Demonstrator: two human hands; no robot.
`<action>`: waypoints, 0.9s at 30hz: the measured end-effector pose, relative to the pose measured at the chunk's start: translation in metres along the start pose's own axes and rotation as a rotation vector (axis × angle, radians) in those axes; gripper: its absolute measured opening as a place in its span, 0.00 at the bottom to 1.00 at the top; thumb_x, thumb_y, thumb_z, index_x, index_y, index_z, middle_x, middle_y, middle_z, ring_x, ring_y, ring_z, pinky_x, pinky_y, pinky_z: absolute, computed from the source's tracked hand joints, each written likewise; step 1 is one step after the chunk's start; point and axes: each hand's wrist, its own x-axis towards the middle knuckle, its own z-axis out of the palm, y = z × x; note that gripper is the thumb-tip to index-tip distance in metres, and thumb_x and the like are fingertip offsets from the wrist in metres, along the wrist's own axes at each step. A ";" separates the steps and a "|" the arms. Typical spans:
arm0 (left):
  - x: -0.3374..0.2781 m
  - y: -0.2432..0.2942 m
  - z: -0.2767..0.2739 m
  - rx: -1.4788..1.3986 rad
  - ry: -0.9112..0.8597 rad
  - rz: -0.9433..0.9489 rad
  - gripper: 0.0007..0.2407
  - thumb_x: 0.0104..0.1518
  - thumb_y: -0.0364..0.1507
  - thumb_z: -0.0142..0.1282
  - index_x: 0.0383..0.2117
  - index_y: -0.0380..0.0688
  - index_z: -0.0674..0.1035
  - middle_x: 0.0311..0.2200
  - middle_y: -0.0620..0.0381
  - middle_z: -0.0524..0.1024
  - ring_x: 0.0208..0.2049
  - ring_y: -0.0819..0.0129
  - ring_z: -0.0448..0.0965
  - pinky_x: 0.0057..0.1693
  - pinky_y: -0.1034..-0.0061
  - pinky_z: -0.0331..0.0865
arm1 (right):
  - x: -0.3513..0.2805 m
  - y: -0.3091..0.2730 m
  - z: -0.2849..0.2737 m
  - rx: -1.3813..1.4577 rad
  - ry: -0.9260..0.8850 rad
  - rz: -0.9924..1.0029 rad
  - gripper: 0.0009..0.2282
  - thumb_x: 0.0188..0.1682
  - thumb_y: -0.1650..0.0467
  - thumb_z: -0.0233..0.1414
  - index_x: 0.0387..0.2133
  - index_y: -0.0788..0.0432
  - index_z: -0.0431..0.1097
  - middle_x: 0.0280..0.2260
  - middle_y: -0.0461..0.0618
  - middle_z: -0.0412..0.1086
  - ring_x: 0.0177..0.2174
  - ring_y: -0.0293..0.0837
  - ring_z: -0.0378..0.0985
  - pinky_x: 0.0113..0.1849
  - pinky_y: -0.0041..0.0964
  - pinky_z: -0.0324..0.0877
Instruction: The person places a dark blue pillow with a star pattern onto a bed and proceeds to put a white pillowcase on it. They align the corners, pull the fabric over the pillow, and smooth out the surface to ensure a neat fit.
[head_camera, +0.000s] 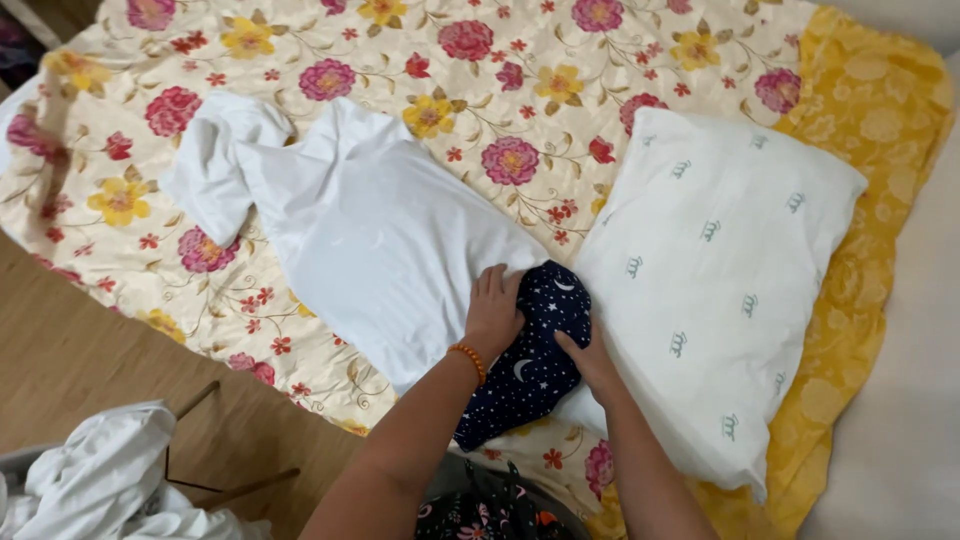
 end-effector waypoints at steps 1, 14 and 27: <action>-0.001 -0.004 0.010 -0.004 -0.014 0.009 0.29 0.44 0.25 0.63 0.58 0.44 0.69 0.59 0.43 0.64 0.62 0.46 0.60 0.66 0.54 0.55 | -0.008 0.000 0.004 0.006 0.013 0.010 0.37 0.44 0.60 0.60 0.66 0.59 0.54 0.59 0.56 0.65 0.57 0.50 0.67 0.57 0.42 0.63; 0.044 -0.050 0.024 -0.007 -0.407 -0.289 0.26 0.58 0.19 0.52 0.65 0.43 0.60 0.52 0.40 0.73 0.53 0.45 0.75 0.56 0.61 0.74 | 0.003 0.011 0.046 0.217 0.157 0.043 0.45 0.34 0.77 0.62 0.68 0.56 0.45 0.56 0.52 0.65 0.53 0.46 0.70 0.52 0.40 0.69; 0.072 -0.049 -0.026 -0.200 -0.242 -0.444 0.16 0.58 0.43 0.52 0.42 0.49 0.85 0.36 0.47 0.83 0.39 0.50 0.83 0.47 0.58 0.75 | -0.019 -0.020 0.071 -0.104 -0.107 -0.100 0.36 0.35 0.77 0.59 0.62 0.57 0.56 0.40 0.43 0.74 0.39 0.37 0.75 0.46 0.32 0.69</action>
